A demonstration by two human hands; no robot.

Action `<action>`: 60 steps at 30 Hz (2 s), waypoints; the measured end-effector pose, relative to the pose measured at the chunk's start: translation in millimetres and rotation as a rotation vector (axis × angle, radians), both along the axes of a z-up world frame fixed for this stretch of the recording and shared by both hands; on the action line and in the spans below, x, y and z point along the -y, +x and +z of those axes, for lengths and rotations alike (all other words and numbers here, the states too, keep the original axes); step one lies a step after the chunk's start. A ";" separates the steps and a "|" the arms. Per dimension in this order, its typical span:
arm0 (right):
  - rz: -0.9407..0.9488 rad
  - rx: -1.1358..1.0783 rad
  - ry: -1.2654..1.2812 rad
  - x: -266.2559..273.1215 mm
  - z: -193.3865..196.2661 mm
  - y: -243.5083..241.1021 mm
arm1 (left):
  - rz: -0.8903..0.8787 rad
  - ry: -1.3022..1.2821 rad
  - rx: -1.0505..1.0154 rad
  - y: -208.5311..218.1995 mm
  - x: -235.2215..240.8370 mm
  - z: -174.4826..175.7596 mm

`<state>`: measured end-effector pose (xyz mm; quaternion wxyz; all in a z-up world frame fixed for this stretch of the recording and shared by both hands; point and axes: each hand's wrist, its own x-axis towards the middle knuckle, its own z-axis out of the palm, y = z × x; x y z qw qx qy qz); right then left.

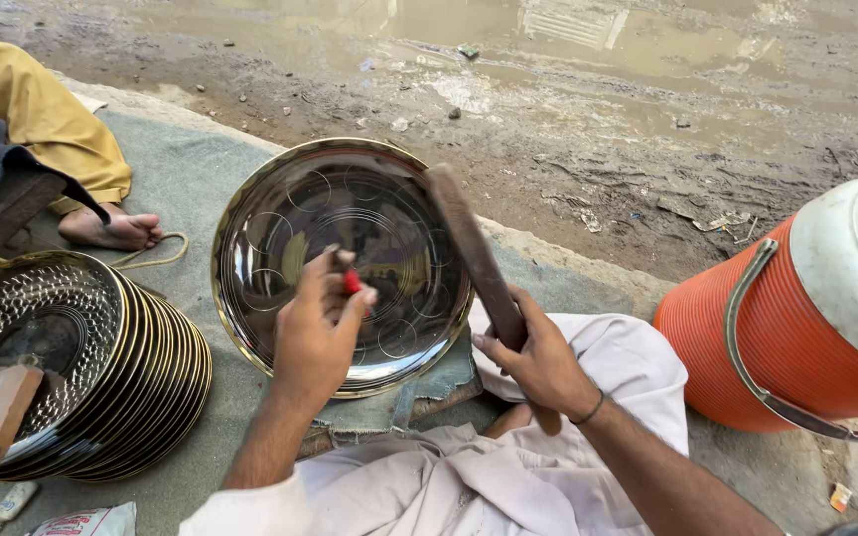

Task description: The person sits on the ground and uses a hammer to strike a small red tool placed on a brass plate, creating a patterned texture. They repeatedly reposition the tool and hammer different areas of the plate's surface.

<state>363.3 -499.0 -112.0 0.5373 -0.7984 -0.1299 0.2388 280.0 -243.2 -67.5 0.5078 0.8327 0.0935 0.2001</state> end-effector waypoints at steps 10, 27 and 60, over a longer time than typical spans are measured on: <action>0.264 0.003 -0.180 74.8 5.9 6.7 | -0.336 0.503 -0.243 40.6 -0.6 18.5; 0.414 0.637 -0.316 60.1 53.1 45.6 | -0.204 0.565 -0.322 25.8 4.3 6.4; 0.603 0.701 -0.685 -2.6 87.5 49.2 | 0.074 0.060 -0.337 -13.5 13.3 -4.6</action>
